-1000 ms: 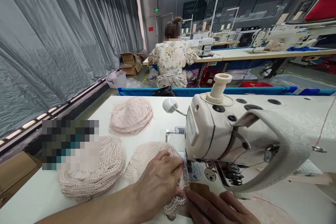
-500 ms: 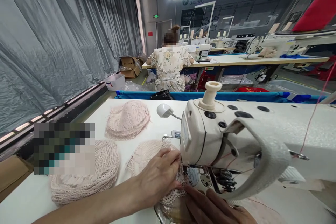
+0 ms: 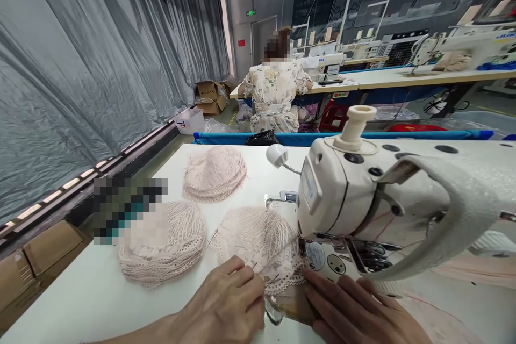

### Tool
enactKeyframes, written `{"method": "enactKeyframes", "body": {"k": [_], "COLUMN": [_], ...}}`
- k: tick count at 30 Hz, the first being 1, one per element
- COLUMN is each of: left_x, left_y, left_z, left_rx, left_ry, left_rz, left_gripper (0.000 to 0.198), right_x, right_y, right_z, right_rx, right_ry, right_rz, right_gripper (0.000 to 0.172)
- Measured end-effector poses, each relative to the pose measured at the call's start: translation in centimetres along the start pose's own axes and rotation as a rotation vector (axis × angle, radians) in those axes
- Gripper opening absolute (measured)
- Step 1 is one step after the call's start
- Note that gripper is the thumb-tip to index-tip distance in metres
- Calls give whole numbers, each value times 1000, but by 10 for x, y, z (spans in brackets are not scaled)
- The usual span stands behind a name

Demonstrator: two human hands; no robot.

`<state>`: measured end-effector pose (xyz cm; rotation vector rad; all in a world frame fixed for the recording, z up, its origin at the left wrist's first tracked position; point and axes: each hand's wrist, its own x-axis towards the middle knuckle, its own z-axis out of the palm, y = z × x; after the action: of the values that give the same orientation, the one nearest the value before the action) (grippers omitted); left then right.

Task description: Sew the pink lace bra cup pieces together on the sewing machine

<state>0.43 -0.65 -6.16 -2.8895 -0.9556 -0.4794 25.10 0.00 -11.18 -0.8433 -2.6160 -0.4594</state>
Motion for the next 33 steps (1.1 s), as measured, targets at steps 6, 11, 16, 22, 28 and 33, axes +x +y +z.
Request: {"method": "enactKeyframes", "body": {"k": [6, 11, 16, 22, 28, 33], "left_x": [15, 14, 11, 18, 17, 15], "left_y": [-5, -8, -9, -6, -4, 2], "left_z": [6, 22, 20, 10, 14, 12], "left_rx": [116, 194, 183, 273, 296, 244], "left_ry": [17, 112, -67, -57, 33, 54], "left_rz": [98, 127, 91, 160, 156, 110], "left_gripper": [19, 25, 15, 20, 21, 23], "right_x": [2, 7, 8, 9, 12, 12], "right_y": [0, -2, -6, -8, -12, -10], "right_z": [-1, -7, -8, -10, -10, -10], "right_rx": [29, 81, 145, 249, 262, 272], "right_ry": [5, 50, 38, 11, 73, 43], "right_rz": [2, 28, 112, 165, 185, 200], "right_gripper": [36, 40, 43, 40, 41, 40]}}
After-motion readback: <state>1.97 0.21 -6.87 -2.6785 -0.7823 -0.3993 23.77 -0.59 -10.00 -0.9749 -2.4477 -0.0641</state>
